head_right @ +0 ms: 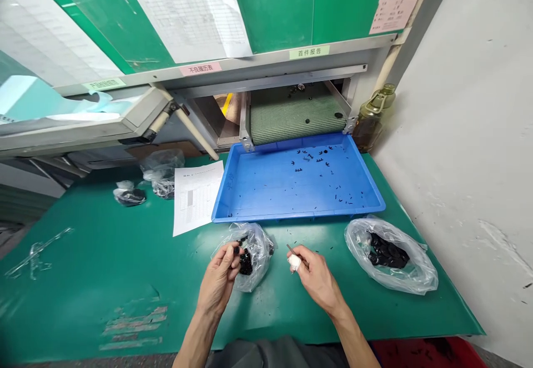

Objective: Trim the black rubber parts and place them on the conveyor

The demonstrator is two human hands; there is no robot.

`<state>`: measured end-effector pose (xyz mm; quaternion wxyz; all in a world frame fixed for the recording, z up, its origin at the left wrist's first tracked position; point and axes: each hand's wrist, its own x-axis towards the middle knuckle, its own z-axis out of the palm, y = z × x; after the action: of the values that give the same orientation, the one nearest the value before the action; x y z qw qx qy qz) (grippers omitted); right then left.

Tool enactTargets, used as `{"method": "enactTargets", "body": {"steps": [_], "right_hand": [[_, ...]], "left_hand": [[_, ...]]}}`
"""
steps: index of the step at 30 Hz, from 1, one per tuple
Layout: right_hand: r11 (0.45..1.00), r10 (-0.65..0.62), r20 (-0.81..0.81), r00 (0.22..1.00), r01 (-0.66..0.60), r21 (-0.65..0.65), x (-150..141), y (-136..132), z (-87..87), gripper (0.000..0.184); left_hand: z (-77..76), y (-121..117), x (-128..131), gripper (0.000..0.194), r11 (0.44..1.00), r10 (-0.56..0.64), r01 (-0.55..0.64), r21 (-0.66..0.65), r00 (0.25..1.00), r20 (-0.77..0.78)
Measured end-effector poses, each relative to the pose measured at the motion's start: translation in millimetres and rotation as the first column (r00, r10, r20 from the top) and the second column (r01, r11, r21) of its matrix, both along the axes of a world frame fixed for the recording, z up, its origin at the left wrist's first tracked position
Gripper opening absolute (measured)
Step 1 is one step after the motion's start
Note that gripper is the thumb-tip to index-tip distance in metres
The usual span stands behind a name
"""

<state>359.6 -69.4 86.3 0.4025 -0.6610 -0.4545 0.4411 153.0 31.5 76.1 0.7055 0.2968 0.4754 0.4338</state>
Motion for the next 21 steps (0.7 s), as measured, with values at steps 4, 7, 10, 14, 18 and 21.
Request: {"method": "enactTargets", "body": {"steps": [4,7,10,14,18,21], "right_hand": [[1.0,0.016,0.015,1.0,-0.015,-0.011,0.5,-0.6,-1.4,0.026],[1.0,0.019,0.007,1.0,-0.019,-0.023,1.8,-2.1,-5.1,0.025],[0.999,0.024,-0.009,1.0,-0.024,-0.036,1.5,-3.6,-10.9,0.025],[0.997,0.024,-0.017,1.0,-0.025,-0.078,0.2,-4.6,-18.3,0.027],[0.993,0.022,-0.041,0.999,-0.026,-0.117,0.5,-3.9,-21.5,0.029],[0.992,0.013,-0.054,0.998,-0.02,-0.124,0.3,-2.7,-24.2,0.029]], "left_hand": [[-3.3,-0.7,-6.1,0.031,0.989,0.081,-0.07,-0.127,0.993,0.084],[-7.2,-1.3,-8.2,0.024,0.978,0.122,-0.096,-0.187,0.984,0.132],[-10.7,-1.3,-8.7,0.017,0.974,0.14,-0.098,-0.204,0.97,0.2],[-13.8,-0.5,-9.8,0.014,0.968,0.156,-0.095,-0.233,0.954,0.257],[-16.6,0.4,-10.6,0.016,0.965,0.157,-0.094,-0.246,0.956,0.249],[-18.9,0.5,-10.5,0.017,0.977,0.123,-0.082,-0.198,0.971,0.205]]}}
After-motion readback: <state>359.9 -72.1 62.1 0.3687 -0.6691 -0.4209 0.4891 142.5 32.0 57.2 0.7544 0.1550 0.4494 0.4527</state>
